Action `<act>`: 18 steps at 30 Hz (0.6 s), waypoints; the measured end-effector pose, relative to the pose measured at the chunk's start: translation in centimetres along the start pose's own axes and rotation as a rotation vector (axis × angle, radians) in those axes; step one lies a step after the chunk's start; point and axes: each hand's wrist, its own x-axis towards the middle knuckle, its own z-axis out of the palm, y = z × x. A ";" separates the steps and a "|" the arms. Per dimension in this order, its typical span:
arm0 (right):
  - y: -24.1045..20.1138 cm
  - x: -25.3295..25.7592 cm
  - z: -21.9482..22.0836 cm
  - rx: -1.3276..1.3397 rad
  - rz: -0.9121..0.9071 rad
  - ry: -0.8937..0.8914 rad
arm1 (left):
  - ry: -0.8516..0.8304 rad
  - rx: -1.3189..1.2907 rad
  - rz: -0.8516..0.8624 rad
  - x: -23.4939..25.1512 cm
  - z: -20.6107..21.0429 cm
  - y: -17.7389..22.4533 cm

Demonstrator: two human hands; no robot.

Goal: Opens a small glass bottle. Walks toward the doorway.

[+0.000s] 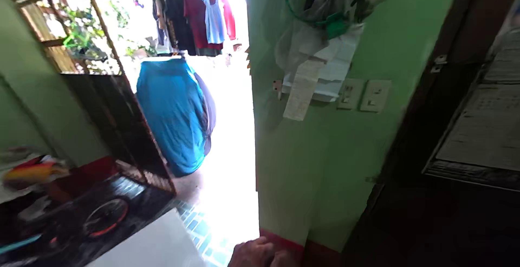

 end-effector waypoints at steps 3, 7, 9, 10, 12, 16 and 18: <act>-1.3 -0.5 1.6 -0.001 0.055 0.029 | -0.001 -0.010 0.067 -1.3 -0.1 -0.8; -0.7 -0.2 3.1 0.166 -0.029 -0.035 | 0.019 -0.046 0.064 -3.0 -0.3 -1.7; -0.8 0.3 3.4 0.295 -0.063 -0.110 | 0.043 -0.077 0.046 -3.6 -0.6 -2.0; -1.0 0.6 3.4 0.354 -0.071 -0.153 | 0.069 -0.100 0.042 -3.9 -0.8 -2.1; -1.6 1.0 3.4 0.409 -0.093 -0.220 | 0.104 -0.139 0.025 -4.4 -1.4 -2.0; -2.6 1.9 3.4 0.408 -0.110 -0.307 | 0.120 -0.174 -0.010 -5.4 -2.5 -2.3; -2.5 2.2 3.4 0.373 -0.125 -0.342 | 0.148 -0.151 -0.019 -6.2 -2.6 -2.0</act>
